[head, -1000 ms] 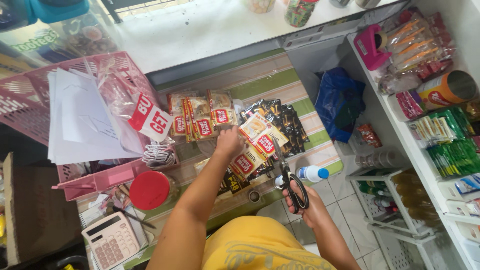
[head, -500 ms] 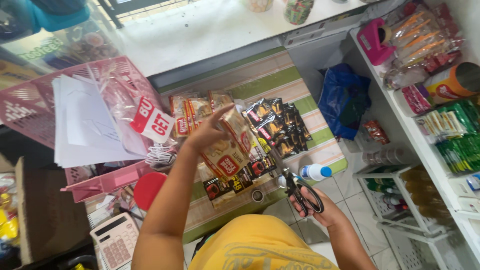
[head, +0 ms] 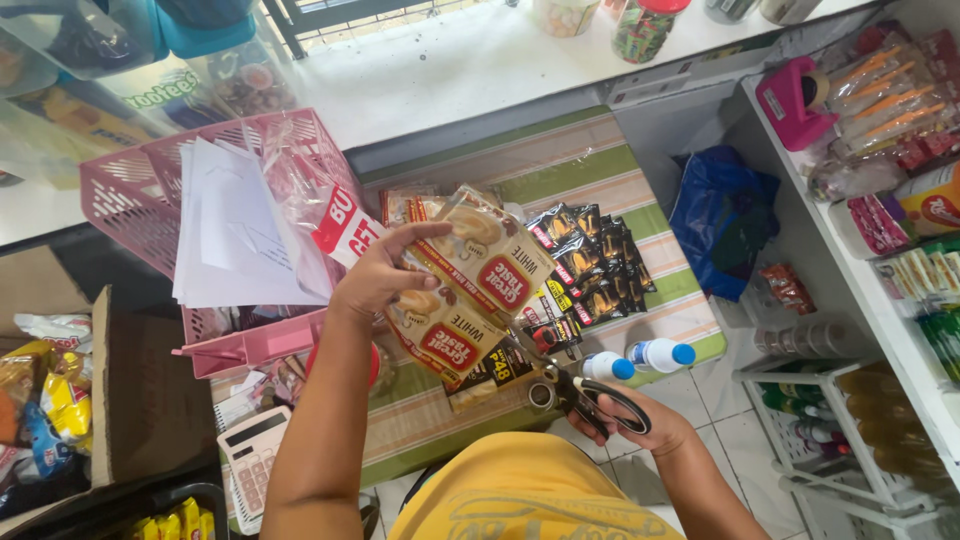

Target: The person uses scissors to cut open multiple sealed food packages on a counter. They handle each package individually, cut the top, and place the opened items aside. The task continues with different package types throughout the clip.

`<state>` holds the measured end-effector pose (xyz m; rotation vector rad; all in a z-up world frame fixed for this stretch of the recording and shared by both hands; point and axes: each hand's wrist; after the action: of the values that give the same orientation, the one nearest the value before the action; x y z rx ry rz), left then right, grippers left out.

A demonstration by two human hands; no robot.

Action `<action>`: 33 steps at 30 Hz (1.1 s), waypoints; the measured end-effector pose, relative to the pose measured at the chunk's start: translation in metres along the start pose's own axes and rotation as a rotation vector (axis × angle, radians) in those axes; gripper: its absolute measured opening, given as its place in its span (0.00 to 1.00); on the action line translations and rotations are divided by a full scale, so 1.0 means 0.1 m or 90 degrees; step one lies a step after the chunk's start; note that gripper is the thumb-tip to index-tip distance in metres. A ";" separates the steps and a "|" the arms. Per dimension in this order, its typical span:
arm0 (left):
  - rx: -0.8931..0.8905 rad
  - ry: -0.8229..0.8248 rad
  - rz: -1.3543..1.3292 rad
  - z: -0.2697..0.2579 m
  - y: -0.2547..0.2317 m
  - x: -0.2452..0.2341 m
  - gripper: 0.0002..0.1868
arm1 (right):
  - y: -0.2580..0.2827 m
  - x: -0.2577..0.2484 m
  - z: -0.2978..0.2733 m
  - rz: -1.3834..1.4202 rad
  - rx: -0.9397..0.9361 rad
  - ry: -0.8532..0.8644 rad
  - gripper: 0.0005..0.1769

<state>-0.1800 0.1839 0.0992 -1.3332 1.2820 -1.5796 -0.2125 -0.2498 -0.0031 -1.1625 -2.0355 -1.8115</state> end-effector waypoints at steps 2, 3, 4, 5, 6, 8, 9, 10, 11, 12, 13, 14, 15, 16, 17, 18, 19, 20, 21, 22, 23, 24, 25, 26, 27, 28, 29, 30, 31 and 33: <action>-0.007 -0.006 -0.054 -0.06 0.00 0.03 0.43 | 0.00 0.04 0.02 0.025 -0.008 0.009 0.31; -0.011 -0.009 -0.080 -0.09 -0.01 0.04 0.43 | 0.00 0.06 0.04 0.038 -0.013 0.014 0.31; -0.011 -0.010 -0.089 -0.11 -0.01 0.06 0.43 | 0.00 0.08 0.04 0.039 -0.014 0.018 0.31; -0.011 -0.012 -0.098 -0.13 -0.01 0.08 0.43 | 0.00 0.09 0.04 0.039 -0.015 0.022 0.31; -0.010 -0.014 -0.108 -0.15 -0.02 0.10 0.44 | 0.00 0.10 0.05 0.040 -0.016 0.027 0.31; -0.017 -0.009 -0.191 -0.18 -0.02 0.15 0.44 | 0.01 0.12 0.05 0.060 -0.027 0.055 0.30; -0.019 -0.006 -0.232 -0.18 -0.03 0.17 0.44 | 0.01 0.12 0.05 0.069 -0.034 0.069 0.30; -0.023 0.003 -0.235 -0.18 -0.04 0.18 0.44 | 0.01 0.12 0.05 0.062 -0.032 0.063 0.30; -0.027 0.011 -0.238 -0.18 -0.04 0.20 0.44 | 0.02 0.13 0.05 0.055 -0.029 0.058 0.30; -0.031 0.019 -0.240 -0.18 -0.05 0.21 0.44 | 0.02 0.13 0.05 0.048 -0.027 0.053 0.30; -0.025 0.022 -0.225 -0.18 -0.05 0.23 0.44 | 0.01 0.13 0.04 0.044 -0.025 0.046 0.31; -0.019 0.025 -0.209 -0.17 -0.05 0.24 0.44 | 0.00 0.13 0.03 0.040 -0.023 0.039 0.31; -0.013 0.027 -0.193 -0.17 -0.06 0.25 0.44 | 0.00 0.13 0.03 0.036 -0.022 0.032 0.32; -0.015 0.030 -0.198 -0.16 -0.07 0.27 0.44 | 0.00 0.13 0.02 0.039 -0.034 0.035 0.32; -0.017 0.031 -0.204 -0.17 -0.08 0.28 0.44 | 0.00 0.14 0.02 0.042 -0.045 0.039 0.32; -0.019 0.031 -0.209 -0.17 -0.09 0.29 0.44 | 0.01 0.14 0.01 0.045 -0.057 0.043 0.32; -0.021 0.031 -0.191 -0.17 -0.10 0.29 0.43 | 0.02 0.13 0.00 0.036 -0.054 0.050 0.32; -0.022 0.030 -0.173 -0.16 -0.12 0.30 0.43 | 0.04 0.13 -0.02 0.027 -0.052 0.056 0.32; -0.024 0.030 -0.154 -0.16 -0.14 0.30 0.43 | 0.05 0.13 -0.03 0.018 -0.050 0.062 0.31; -0.043 0.022 -0.140 -0.16 -0.15 0.31 0.42 | 0.06 0.14 -0.03 0.006 -0.032 0.036 0.34; -0.062 0.013 -0.125 -0.17 -0.17 0.31 0.42 | 0.08 0.15 -0.03 -0.007 -0.014 0.011 0.38; -0.081 0.004 -0.110 -0.17 -0.19 0.31 0.42 | 0.09 0.15 -0.02 -0.020 0.005 -0.014 0.44; -0.075 0.006 -0.046 -0.16 -0.20 0.31 0.41 | 0.11 0.14 -0.02 -0.049 0.001 -0.010 0.45; -0.070 0.008 0.017 -0.16 -0.22 0.30 0.41 | 0.13 0.13 -0.02 -0.078 -0.002 -0.006 0.46; -0.064 0.010 0.080 -0.15 -0.23 0.30 0.41 | 0.13 0.13 -0.02 -0.107 -0.005 -0.003 0.47; -0.057 0.008 0.106 -0.14 -0.23 0.29 0.41 | 0.15 0.11 -0.01 -0.097 0.013 0.002 0.47; -0.052 0.007 0.132 -0.14 -0.23 0.29 0.41 | 0.15 0.10 -0.01 -0.087 0.032 0.006 0.47; -0.046 0.006 0.158 -0.14 -0.23 0.29 0.41 | 0.14 0.10 -0.01 -0.077 0.050 0.011 0.47; -0.042 0.006 0.173 -0.14 -0.23 0.28 0.41 | 0.14 0.10 0.00 -0.072 0.049 -0.007 0.47; -0.033 0.006 0.204 -0.14 -0.22 0.27 0.40 | 0.11 0.13 0.04 -0.063 0.047 -0.042 0.48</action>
<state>-0.1980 0.1679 0.1286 -1.0882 1.4687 -1.3387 -0.2132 -0.2414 0.0123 -1.1348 -2.2131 -1.7464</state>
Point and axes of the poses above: each hand's wrist, its own z-axis towards the middle knuckle, its own x-axis out of the palm, y = z × x, and after that the axes turned 5 degrees about y, right-handed
